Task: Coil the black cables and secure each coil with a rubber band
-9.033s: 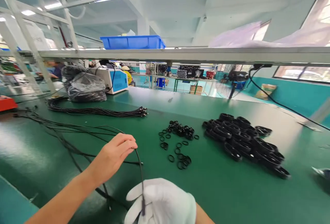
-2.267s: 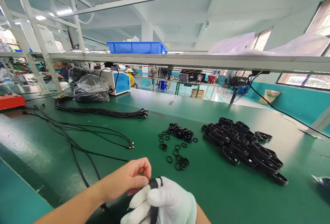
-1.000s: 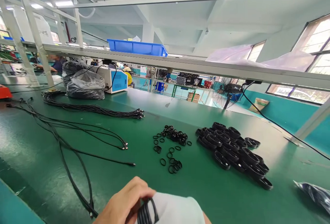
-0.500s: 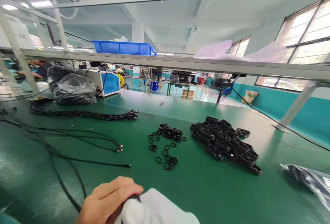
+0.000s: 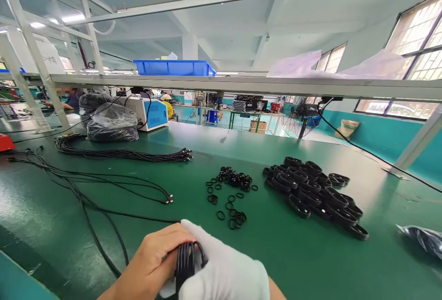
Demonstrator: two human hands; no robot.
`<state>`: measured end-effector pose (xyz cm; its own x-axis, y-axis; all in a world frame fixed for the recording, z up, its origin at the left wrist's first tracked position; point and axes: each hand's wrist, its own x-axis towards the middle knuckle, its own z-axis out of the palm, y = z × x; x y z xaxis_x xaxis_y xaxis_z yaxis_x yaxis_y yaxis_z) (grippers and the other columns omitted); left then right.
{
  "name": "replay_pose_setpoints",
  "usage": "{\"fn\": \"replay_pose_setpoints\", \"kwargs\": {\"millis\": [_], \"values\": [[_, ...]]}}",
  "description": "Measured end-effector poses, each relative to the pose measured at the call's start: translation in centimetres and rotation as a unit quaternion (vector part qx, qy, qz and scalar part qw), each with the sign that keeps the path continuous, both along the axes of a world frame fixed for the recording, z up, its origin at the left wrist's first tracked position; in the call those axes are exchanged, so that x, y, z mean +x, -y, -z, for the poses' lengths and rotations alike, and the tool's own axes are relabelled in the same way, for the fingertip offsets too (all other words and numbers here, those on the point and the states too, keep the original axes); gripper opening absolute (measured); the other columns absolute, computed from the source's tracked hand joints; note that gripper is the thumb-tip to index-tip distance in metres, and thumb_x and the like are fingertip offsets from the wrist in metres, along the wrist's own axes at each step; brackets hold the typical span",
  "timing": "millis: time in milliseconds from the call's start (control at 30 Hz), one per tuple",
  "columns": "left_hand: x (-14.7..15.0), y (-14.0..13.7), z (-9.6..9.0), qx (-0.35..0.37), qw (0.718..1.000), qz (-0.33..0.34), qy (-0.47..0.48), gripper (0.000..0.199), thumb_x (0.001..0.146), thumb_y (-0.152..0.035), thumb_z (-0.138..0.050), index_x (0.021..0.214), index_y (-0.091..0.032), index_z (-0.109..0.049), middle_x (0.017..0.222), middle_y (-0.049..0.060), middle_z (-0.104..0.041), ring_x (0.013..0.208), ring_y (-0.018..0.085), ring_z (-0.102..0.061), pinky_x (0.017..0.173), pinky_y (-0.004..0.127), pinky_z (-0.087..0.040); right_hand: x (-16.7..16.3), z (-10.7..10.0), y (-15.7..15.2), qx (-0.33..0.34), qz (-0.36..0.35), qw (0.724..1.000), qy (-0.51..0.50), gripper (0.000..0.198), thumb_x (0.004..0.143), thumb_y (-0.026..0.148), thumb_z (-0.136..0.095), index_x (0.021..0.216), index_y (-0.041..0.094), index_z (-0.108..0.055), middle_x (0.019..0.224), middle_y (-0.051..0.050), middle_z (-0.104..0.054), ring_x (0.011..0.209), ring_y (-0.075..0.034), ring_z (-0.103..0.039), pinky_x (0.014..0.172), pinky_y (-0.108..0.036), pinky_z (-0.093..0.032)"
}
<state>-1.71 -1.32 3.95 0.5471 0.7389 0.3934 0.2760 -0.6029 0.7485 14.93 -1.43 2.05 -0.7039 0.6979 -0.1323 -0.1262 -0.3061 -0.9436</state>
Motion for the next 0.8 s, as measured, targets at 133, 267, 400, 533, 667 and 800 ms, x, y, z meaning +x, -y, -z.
{"fn": "replay_pose_setpoints", "kwargs": {"millis": [133, 267, 400, 533, 667, 800], "values": [[0.1, -0.1, 0.5, 0.012, 0.999, -0.037, -0.032, 0.028, 0.084, -0.012, -0.038, 0.086, -0.020, -0.064, 0.082, 0.001, -0.062, 0.073, 0.013, -0.058, 0.066, 0.020, -0.043, -1.5, -0.6, -0.2, 0.024, 0.068, 0.997, 0.013, 0.061, 0.036, 0.014, -0.081, 0.091, 0.018, -0.053, 0.074, 0.003, -0.055, 0.073, -0.015, -0.055, 0.063, -0.025, -0.045], [0.0, -0.2, 0.7, -0.034, 0.993, -0.085, -0.077, 0.027, 0.080, -0.011, -0.039, 0.088, -0.022, -0.063, 0.080, 0.000, -0.057, 0.069, 0.013, -0.056, 0.062, 0.021, -0.042, -1.9, -1.7, -0.2, -0.018, 0.066, 0.997, 0.031, 0.046, 0.040, 0.010, -0.075, 0.080, 0.015, -0.054, 0.065, 0.004, -0.054, 0.060, -0.013, -0.056, 0.053, -0.024, -0.046], [0.1, -0.3, 0.4, -0.168, 0.979, -0.101, -0.063, 0.024, 0.080, -0.016, -0.045, 0.101, -0.024, -0.055, 0.071, -0.004, -0.055, 0.061, 0.011, -0.052, 0.054, 0.020, -0.040, -1.6, -1.1, 0.0, -0.063, 0.048, 0.996, 0.042, 0.032, 0.052, 0.020, -0.070, 0.082, 0.011, -0.061, 0.065, -0.001, -0.057, 0.058, -0.015, -0.060, 0.058, -0.030, -0.051], [0.6, -0.3, 0.1, -0.277, 0.954, -0.107, -0.036, 0.013, 0.079, -0.026, -0.049, 0.091, -0.022, -0.054, 0.068, -0.005, -0.054, 0.053, 0.010, -0.050, 0.048, 0.019, -0.038, -1.4, -0.6, 0.2, -0.053, 0.067, 0.995, 0.049, 0.026, 0.054, 0.023, -0.070, 0.075, 0.009, -0.065, 0.068, -0.004, -0.061, 0.063, -0.017, -0.062, 0.064, -0.032, -0.051], [1.0, -0.2, -0.3, -0.216, 0.955, -0.166, -0.114, 0.006, 0.077, -0.023, -0.049, 0.082, -0.023, -0.052, 0.060, -0.006, -0.054, 0.053, 0.012, -0.048, 0.048, 0.020, -0.034, -1.5, -0.7, 0.3, -0.040, 0.061, 0.994, 0.079, 0.022, 0.055, 0.019, -0.070, 0.074, 0.009, -0.067, 0.070, -0.006, -0.065, 0.062, -0.016, -0.063, 0.067, -0.030, -0.051], [0.8, -0.1, -0.7, -0.128, 0.968, -0.163, -0.140, 0.009, 0.074, -0.018, -0.049, 0.076, -0.024, -0.055, 0.069, -0.005, -0.057, 0.058, 0.012, -0.050, 0.051, 0.020, -0.035, -1.6, -0.3, 0.4, -0.056, 0.059, 0.994, 0.074, 0.021, 0.055, 0.018, -0.069, 0.074, 0.009, -0.068, 0.071, -0.008, -0.066, 0.062, -0.018, -0.064, 0.066, -0.033, -0.052]]}}
